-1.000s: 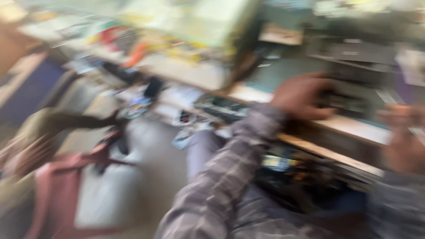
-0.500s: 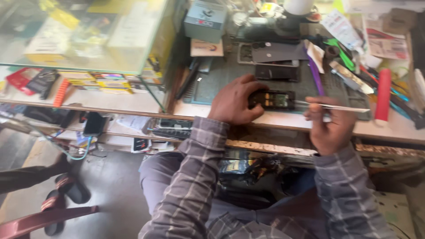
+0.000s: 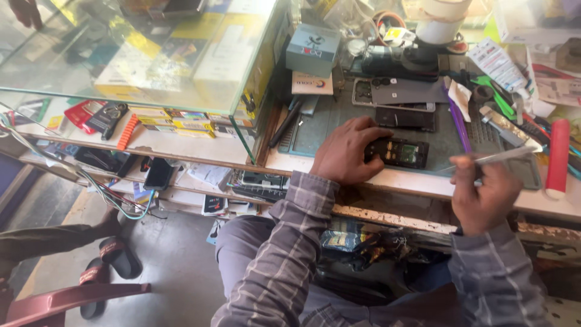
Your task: The person uses a metal spudger to carefully pry and adjust components on a disassembled mobile phone motherboard. The person holds the phone steady with one hand while manipulating the tool with the other, working on the internal circuitry.
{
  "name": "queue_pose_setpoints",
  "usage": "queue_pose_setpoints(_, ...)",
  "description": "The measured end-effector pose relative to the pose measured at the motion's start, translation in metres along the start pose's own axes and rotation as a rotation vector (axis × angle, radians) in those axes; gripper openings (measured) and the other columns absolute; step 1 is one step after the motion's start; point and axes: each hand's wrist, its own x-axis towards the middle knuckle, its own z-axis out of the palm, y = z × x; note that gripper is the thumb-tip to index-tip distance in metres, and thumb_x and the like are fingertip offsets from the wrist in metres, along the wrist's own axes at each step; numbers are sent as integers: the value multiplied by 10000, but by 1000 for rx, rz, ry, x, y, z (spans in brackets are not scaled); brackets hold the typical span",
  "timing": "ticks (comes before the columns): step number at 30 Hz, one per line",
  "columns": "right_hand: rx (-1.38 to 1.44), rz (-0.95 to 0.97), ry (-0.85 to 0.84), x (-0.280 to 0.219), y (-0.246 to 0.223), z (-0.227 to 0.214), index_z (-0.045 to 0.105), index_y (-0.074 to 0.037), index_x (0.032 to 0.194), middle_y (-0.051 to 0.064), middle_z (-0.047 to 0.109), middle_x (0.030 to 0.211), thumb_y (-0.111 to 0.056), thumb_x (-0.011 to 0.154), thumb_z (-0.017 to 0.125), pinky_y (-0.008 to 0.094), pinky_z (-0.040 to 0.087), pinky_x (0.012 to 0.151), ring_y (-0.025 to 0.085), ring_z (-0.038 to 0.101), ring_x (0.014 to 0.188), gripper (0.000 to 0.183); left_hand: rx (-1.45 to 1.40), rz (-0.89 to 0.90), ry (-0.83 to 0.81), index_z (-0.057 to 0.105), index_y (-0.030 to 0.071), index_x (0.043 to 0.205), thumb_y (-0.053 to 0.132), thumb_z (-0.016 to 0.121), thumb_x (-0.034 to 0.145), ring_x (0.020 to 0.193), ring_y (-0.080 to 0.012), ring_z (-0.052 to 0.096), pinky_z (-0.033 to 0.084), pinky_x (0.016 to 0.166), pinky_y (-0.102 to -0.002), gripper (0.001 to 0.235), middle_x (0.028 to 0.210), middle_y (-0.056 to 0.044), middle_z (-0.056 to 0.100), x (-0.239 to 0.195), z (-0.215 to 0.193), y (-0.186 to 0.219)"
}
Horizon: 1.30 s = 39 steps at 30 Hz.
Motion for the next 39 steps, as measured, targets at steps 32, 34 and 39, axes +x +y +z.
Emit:
queue_pose_setpoints(32, 237, 151, 4, 9, -15, 2, 582, 6, 1054, 61, 641, 794, -305, 1170, 481, 266, 515, 657, 113, 629, 707, 347, 13, -38, -44, 724, 83, 1213, 255, 700, 785, 1080, -317, 641, 516, 952, -455, 462, 1112, -108, 665, 2, 3, -3)
queue_pose_setpoints(34, 222, 145, -6, 9, -15, 4, 585, 8, 1045, 67, 648, 807, -303, 1161, 492, 265, 523, 648, 119, 641, 708, 345, 14, -48, -58, 721, 81, 1216, 260, 699, 783, 1075, -314, 642, 520, 941, -452, 469, 1110, -105, 665, 2, 1, -3)
queue_pose_setpoints(39, 169, 134, -16, 10, -16, 4, 595, 4, 1031, 69, 663, 813, -300, 1148, 507, 269, 531, 634, 127, 667, 705, 338, 11, -48, -46, 728, 88, 1214, 263, 700, 780, 1078, -314, 642, 522, 942, -452, 469, 1111, -105, 666, 2, 1, -2)
